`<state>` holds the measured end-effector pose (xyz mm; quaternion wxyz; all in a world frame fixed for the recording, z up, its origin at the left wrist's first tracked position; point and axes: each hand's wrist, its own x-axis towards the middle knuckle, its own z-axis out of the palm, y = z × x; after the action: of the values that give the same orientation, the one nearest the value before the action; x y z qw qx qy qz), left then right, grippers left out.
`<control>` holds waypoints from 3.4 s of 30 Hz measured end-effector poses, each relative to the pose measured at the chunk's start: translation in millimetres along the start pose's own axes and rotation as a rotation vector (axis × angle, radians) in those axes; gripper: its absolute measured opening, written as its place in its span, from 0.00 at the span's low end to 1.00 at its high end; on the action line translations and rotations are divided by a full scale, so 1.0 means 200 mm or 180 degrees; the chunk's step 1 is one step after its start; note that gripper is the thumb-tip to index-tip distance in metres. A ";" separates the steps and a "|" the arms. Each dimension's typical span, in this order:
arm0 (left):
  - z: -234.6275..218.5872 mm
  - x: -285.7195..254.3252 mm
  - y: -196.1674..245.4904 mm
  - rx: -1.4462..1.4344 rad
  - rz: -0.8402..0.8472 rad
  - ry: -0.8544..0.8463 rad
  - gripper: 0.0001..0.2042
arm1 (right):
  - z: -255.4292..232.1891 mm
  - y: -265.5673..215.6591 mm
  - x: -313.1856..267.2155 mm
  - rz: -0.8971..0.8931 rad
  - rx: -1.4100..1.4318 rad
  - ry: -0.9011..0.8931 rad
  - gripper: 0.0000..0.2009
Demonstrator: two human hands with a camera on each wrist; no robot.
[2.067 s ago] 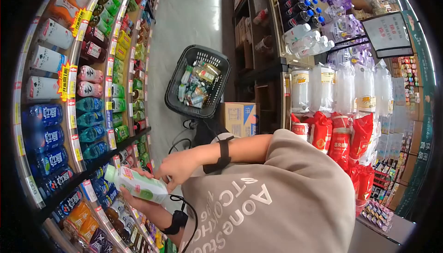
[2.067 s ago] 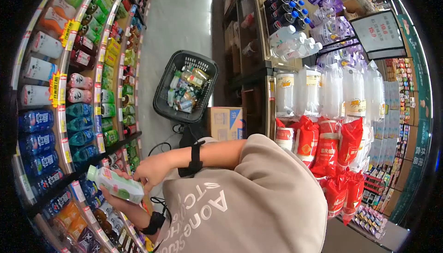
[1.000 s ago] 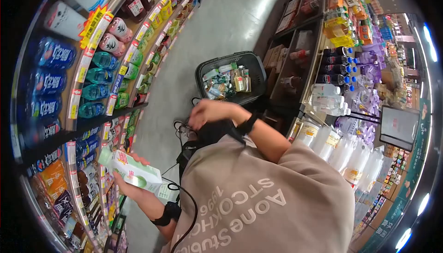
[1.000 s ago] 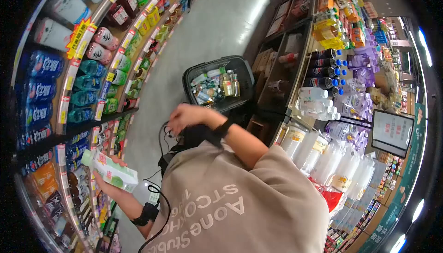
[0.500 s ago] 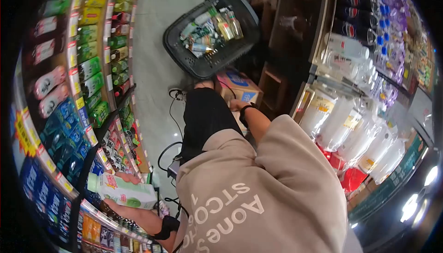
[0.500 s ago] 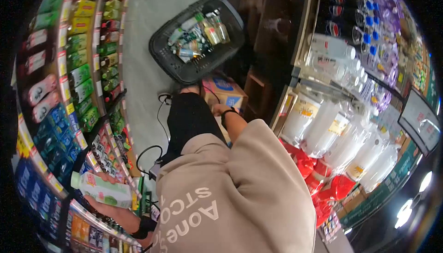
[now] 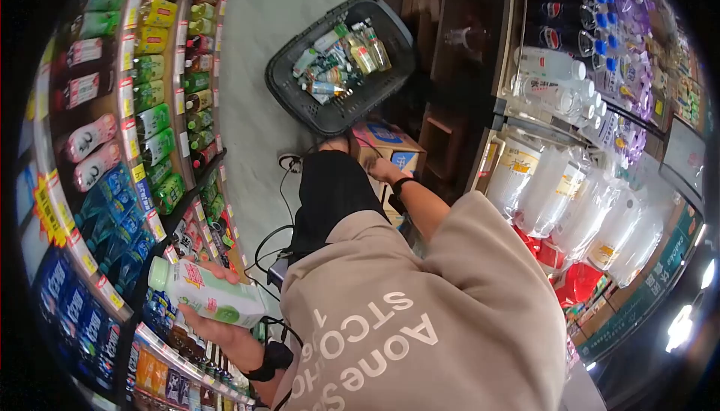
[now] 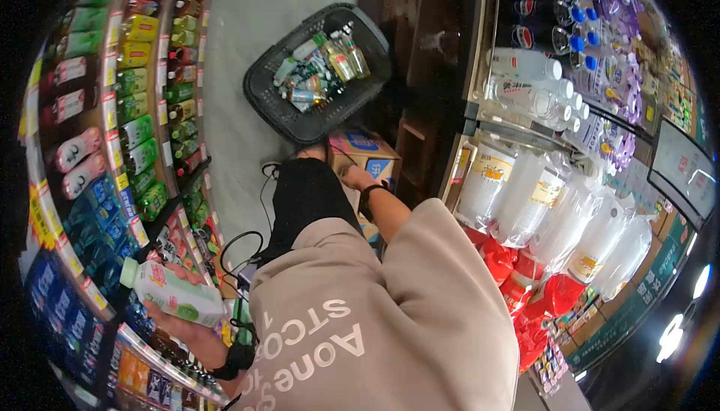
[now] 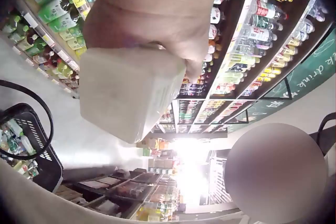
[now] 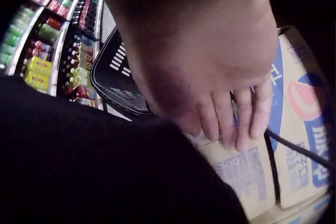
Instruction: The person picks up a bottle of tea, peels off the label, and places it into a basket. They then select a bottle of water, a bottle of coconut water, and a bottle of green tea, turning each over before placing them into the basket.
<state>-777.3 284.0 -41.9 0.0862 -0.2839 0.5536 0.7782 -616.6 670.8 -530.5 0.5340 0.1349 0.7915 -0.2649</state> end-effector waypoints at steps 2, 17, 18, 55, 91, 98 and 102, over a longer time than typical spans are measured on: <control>-0.03 -0.03 0.04 -0.0078 0.0126 0.0023 0.42 | -0.14 -0.07 -0.13 0.0223 0.0222 0.0491 0.20; -0.19 -0.05 0.04 0.0537 -0.0098 -0.0154 0.34 | 0.49 -0.12 -0.10 0.1852 0.2814 0.2274 0.30; -0.21 -0.03 0.03 0.0585 -0.0128 -0.0340 0.35 | 0.42 -0.20 -0.24 0.1788 0.2758 0.2441 0.31; -0.59 -0.13 -0.01 -0.0634 -0.0007 -0.0680 0.39 | -0.15 -0.56 -0.48 0.0102 0.0402 0.1194 0.17; -0.56 -0.58 0.35 -0.2428 0.1481 -0.0559 0.40 | -0.87 -2.54 -1.96 -0.3722 0.0942 -0.0316 0.14; -0.51 -0.62 0.42 -0.2264 0.1446 -0.0552 0.40 | -0.80 -2.53 -2.30 -0.3793 0.2745 -0.1829 0.14; -0.47 -0.69 0.48 -0.2318 0.1439 -0.0517 0.42 | -0.61 -2.55 -2.38 -0.3907 0.1604 -0.1104 0.12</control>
<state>-674.4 187.2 89.0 -0.1488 -0.1054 0.2827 0.9417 -776.3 353.2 81.7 0.3585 -0.2623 0.5419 -0.7134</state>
